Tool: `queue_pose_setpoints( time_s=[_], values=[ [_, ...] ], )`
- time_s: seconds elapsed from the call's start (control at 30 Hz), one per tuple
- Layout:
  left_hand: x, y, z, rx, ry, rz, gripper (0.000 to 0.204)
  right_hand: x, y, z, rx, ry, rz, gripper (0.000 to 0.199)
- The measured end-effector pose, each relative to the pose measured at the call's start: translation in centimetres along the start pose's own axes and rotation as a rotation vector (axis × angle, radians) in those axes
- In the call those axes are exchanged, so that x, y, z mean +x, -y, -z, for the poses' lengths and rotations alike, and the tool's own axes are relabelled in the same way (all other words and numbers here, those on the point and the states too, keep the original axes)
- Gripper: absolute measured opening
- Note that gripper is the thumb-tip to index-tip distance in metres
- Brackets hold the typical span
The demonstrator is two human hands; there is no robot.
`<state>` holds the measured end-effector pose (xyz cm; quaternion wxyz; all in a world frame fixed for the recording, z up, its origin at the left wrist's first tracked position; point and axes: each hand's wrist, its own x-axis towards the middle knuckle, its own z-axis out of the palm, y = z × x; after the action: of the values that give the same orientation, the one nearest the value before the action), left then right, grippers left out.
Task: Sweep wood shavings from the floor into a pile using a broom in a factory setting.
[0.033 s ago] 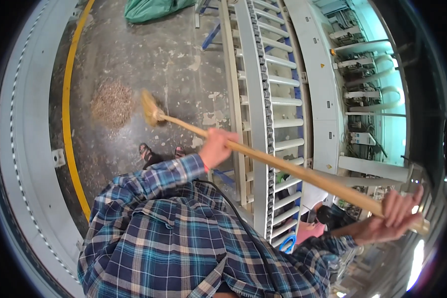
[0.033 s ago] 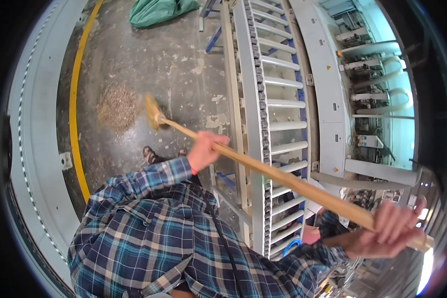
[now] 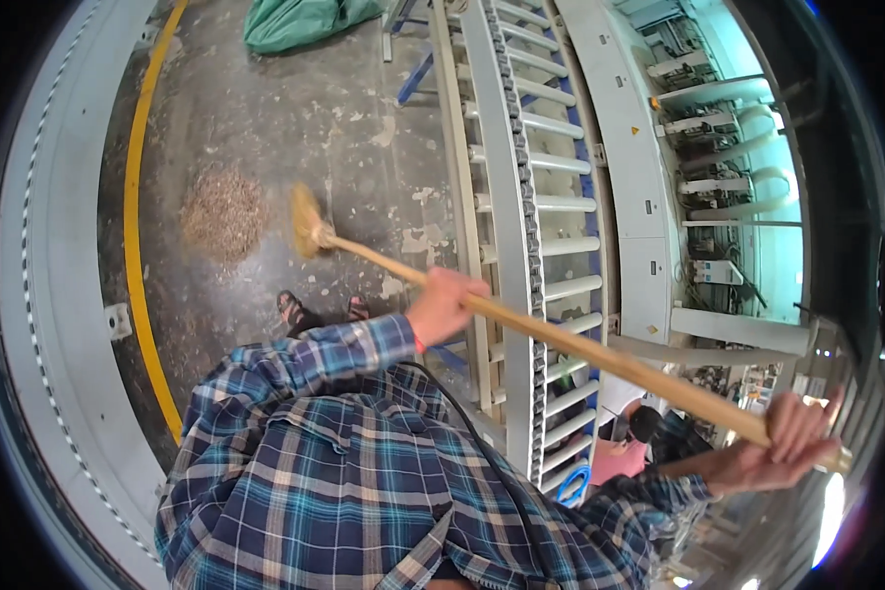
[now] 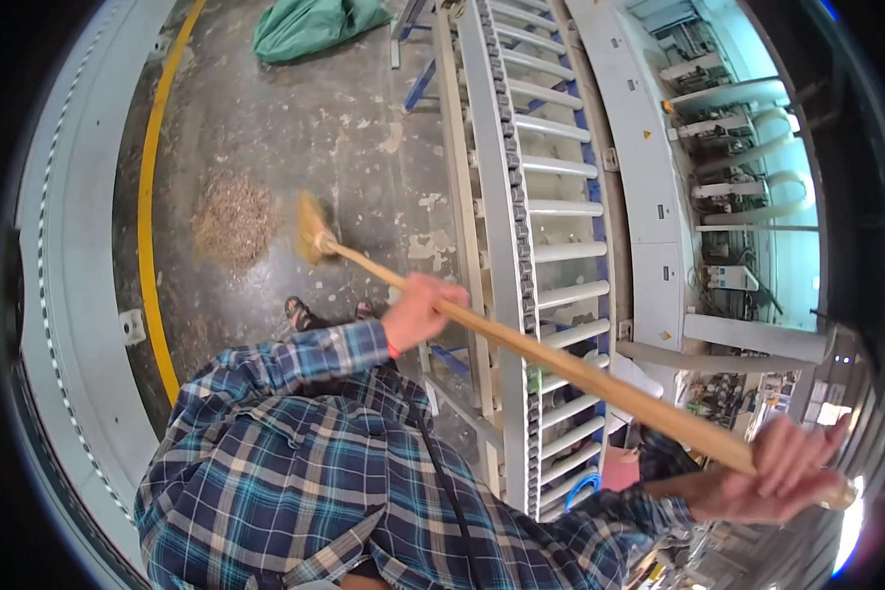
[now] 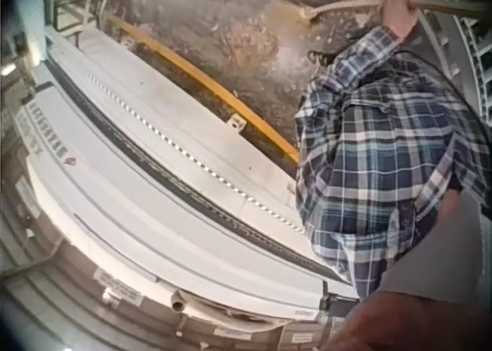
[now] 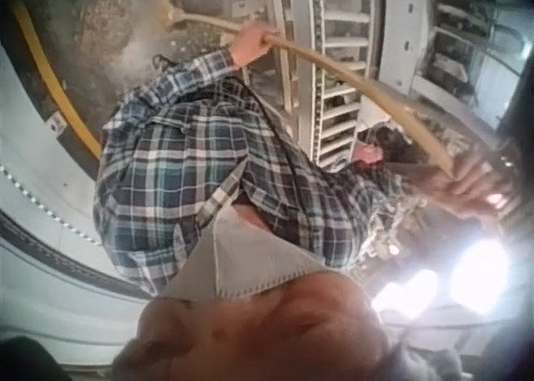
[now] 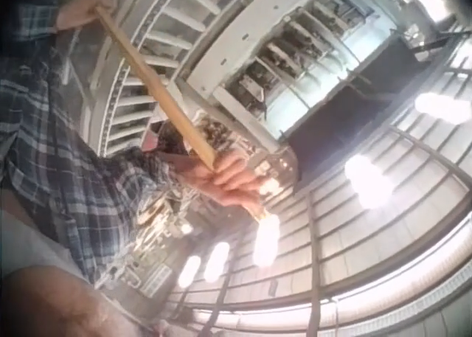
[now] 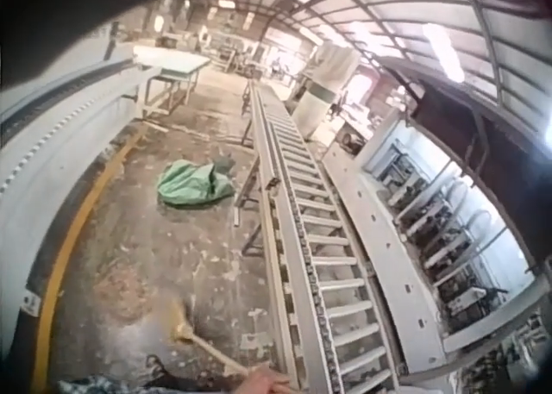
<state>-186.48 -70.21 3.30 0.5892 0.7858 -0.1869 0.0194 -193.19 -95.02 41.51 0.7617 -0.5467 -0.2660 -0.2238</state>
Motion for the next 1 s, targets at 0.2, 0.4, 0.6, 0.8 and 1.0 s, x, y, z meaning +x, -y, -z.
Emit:
queue_pose_setpoints(
  time_s=[0.2,0.4,0.6,0.8,1.0],
  values=[
    [-2.3,-0.7,-4.5,-0.205,0.433,-0.178,0.020,-4.9,3.0,-3.6,0.189,0.232,0.140,0.048],
    [-5.0,9.2,-2.0,-0.183,0.604,-0.067,0.026,-6.4,-8.1,-8.5,0.082,0.426,-0.071,0.021],
    [-5.1,11.8,8.0,0.074,0.411,0.022,0.028,-6.8,-13.2,-9.7,0.281,0.564,0.068,0.026],
    [-1.3,15.1,15.6,0.301,0.107,0.031,0.022,-6.1,-16.6,-12.8,0.192,0.371,0.161,0.029],
    [5.3,4.5,15.2,0.277,-0.294,-0.161,0.015,5.3,-10.7,-9.2,0.345,0.261,0.274,0.052]
  ],
)
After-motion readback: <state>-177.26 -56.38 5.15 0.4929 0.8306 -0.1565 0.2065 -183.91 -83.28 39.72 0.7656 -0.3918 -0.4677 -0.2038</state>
